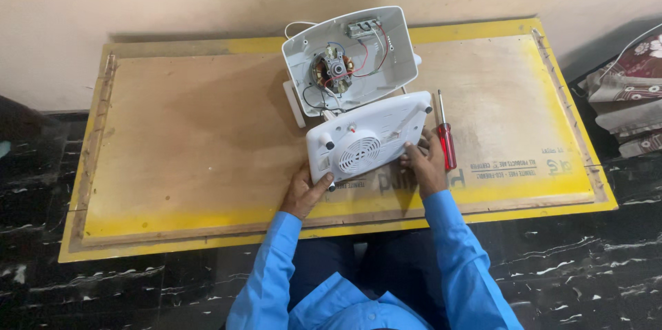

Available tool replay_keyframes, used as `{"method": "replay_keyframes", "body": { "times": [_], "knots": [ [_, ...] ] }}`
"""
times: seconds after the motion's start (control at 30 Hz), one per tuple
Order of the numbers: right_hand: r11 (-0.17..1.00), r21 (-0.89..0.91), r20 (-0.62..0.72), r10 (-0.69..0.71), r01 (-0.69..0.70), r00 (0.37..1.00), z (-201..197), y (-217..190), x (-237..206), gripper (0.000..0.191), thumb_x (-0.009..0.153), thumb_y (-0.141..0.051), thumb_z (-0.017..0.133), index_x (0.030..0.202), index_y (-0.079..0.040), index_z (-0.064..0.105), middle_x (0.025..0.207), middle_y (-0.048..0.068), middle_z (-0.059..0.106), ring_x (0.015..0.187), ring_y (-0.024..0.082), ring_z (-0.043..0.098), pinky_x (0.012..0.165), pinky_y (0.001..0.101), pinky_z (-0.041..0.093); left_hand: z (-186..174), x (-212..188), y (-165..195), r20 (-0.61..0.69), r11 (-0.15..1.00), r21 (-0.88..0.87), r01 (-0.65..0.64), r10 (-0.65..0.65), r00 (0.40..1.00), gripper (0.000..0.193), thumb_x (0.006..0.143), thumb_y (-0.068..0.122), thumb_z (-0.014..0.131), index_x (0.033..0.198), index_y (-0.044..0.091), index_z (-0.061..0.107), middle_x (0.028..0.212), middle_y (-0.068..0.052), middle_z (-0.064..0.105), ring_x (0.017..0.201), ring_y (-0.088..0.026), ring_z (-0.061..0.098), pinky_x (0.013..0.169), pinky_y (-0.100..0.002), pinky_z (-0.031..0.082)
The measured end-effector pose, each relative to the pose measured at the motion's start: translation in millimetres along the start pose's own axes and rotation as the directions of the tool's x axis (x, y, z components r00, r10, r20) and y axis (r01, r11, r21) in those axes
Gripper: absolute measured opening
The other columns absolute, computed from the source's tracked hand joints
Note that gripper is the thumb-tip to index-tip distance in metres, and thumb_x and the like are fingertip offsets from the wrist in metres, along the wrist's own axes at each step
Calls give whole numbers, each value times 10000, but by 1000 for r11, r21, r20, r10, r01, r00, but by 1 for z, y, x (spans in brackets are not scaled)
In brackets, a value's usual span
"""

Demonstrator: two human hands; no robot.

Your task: The person uses a red-handled screwdriver to unscrew the base of a small white electric fan heater, then separates the base cover from the housing to expose the motor and wiring. They handle the two halves, reposition the appliance, and work on internal components with the screwdriver and by hand.

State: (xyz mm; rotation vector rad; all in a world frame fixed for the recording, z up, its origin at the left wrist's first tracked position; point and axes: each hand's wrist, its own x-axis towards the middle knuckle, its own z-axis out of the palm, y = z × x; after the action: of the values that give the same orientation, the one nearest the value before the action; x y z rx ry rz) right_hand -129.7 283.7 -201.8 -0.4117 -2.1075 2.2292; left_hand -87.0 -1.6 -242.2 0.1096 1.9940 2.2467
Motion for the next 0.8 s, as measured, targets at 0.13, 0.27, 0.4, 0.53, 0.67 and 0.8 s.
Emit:
{"method": "replay_keyframes", "body": {
  "times": [0.13,0.27,0.4,0.53,0.67,0.8],
  "knots": [
    [994,66,69,-88,84,994,-17,-4,8,475,944,1,598,1404,39,483,1236,173,614,940,172,669,793,305,589,1,11,3,30,998,-56,5,-3,1000,461,930,193,738,1333,19,599,1190,-64,721,1084,-133,652,913,-295,548],
    [986,66,82,-159,154,984,-17,-9,17,460,901,38,572,1347,37,461,1255,157,609,938,211,677,747,337,598,1,27,10,8,998,-24,66,-66,998,372,934,102,755,1272,-17,655,1136,-106,732,1035,-148,648,873,-304,556],
    [981,67,51,-188,185,981,-9,-16,24,503,886,75,575,1370,19,450,1272,153,586,1035,221,675,826,336,599,3,41,24,8,985,112,-131,131,991,367,924,69,771,1257,-16,642,1192,-77,668,1080,-126,614,911,-297,545],
    [979,135,10,-157,154,988,1,-21,27,508,869,86,597,1349,-5,458,1248,141,590,1012,258,683,832,365,616,5,51,33,-83,941,147,-306,320,944,330,903,3,644,1233,-6,663,1297,-65,652,1172,-157,638,954,-306,548],
    [957,229,22,-188,178,982,13,-21,22,437,930,35,669,1304,-32,454,1158,140,607,1069,255,672,880,391,633,0,52,35,-126,870,-488,-74,14,992,212,1031,30,548,1171,-1,705,1228,-94,662,1117,-195,639,900,-319,533],
    [951,259,21,-180,169,983,20,-28,18,429,929,10,681,1298,-62,474,1165,111,624,1076,227,668,886,371,616,2,51,39,-129,881,-445,-157,111,985,262,950,-29,551,1162,20,697,1210,-74,635,1151,-195,619,968,-321,512]
  ]
}}
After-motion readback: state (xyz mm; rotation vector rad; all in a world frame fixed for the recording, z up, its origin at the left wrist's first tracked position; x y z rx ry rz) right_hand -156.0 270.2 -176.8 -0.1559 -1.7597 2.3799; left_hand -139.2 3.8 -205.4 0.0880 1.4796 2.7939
